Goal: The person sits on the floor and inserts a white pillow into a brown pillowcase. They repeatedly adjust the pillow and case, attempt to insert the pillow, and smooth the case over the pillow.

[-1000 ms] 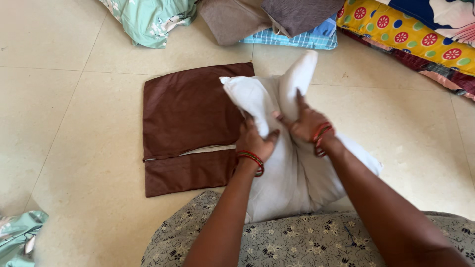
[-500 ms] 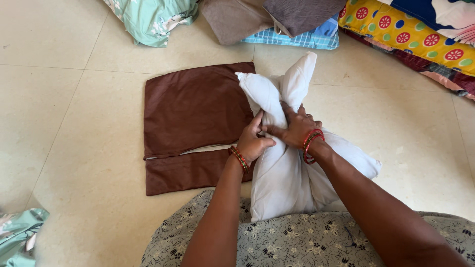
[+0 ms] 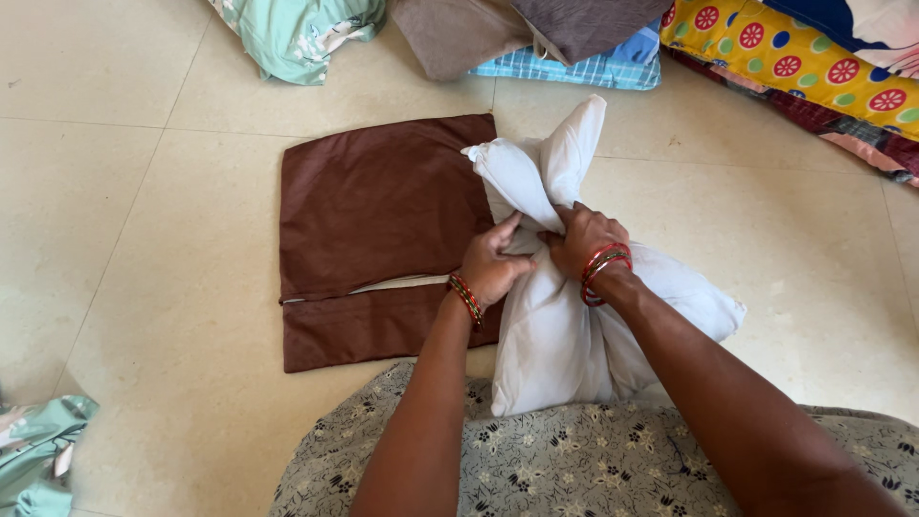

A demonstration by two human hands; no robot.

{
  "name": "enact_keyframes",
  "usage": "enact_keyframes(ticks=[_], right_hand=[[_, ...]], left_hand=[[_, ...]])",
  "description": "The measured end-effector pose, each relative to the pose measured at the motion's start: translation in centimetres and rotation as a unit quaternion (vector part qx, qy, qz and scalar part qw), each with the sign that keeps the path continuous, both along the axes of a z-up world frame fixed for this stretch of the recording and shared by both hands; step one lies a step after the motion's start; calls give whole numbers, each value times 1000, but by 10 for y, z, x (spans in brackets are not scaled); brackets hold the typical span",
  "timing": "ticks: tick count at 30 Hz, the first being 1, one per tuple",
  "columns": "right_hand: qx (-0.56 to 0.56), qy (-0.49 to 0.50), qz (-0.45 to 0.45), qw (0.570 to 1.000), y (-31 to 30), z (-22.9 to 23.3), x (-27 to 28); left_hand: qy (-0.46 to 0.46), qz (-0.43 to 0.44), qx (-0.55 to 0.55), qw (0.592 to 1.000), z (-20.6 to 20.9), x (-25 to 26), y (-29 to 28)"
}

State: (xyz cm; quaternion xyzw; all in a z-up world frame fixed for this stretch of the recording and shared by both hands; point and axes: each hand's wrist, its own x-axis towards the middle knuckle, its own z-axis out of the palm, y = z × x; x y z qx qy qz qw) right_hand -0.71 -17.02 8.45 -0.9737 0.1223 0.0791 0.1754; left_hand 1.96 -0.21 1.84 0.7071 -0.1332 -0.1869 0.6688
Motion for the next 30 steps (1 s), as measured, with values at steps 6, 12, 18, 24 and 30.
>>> enact_keyframes(ticks=[6,12,18,24,30], right_hand=[[-18,-27,-12,999,-25,2,2],[-38,-85,-20,995,-58,31,0],[-29,-72,-54,996,-73,47,-5],[-16,-81,-42,996,-80,45,-3],[-71,-120,-5,990,-92,60,-9]], left_hand=[[-95,39,454,885,37,2,47],[97,-214,652,721,40,-16,43],[-29,-182,687,703,-1,-31,5],[-42,-234,641,730,-22,-17,1],[-144,-123,243,951,-13,-32,-36]])
